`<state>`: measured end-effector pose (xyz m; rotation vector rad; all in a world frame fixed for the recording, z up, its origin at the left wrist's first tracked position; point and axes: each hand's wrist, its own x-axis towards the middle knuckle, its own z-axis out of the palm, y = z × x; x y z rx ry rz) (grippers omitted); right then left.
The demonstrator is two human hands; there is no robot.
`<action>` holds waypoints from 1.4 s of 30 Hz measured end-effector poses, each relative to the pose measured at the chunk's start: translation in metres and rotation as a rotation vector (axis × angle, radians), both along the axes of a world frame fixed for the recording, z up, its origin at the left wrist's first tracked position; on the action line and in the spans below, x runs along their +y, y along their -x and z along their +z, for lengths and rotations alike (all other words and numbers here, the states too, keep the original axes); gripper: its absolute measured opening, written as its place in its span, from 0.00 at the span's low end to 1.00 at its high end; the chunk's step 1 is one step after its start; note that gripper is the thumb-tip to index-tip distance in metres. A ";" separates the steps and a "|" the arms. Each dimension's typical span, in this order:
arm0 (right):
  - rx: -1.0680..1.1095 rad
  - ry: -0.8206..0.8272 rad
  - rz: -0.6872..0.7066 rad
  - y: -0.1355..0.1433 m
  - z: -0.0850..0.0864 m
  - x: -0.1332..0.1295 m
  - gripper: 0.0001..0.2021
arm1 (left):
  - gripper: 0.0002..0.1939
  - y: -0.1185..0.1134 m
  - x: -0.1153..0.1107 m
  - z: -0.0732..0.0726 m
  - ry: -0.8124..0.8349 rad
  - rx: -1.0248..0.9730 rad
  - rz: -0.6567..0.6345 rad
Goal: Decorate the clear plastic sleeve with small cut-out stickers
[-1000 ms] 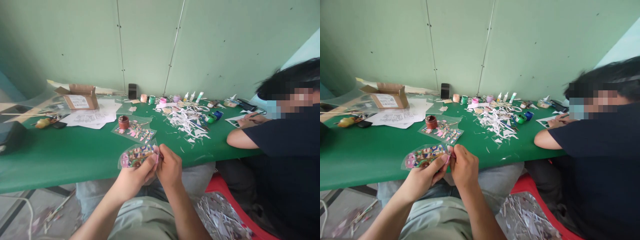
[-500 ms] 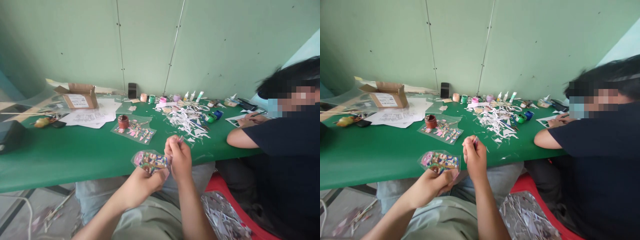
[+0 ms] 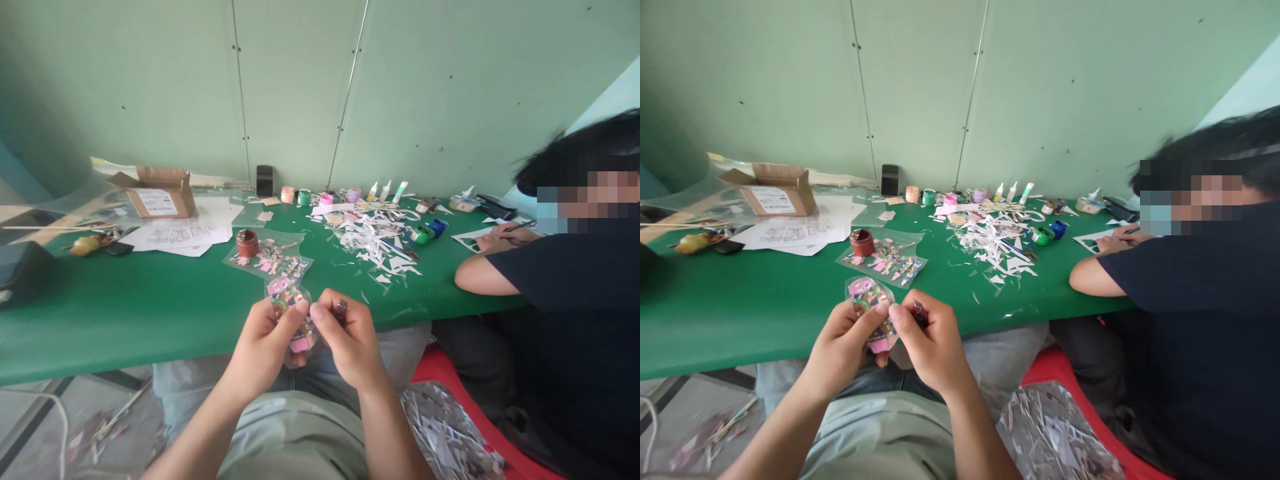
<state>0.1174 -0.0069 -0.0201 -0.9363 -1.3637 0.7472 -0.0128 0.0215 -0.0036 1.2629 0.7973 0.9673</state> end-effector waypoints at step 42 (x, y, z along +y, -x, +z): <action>0.052 -0.035 -0.002 0.016 -0.001 -0.017 0.19 | 0.20 0.015 -0.013 0.014 -0.131 0.000 -0.076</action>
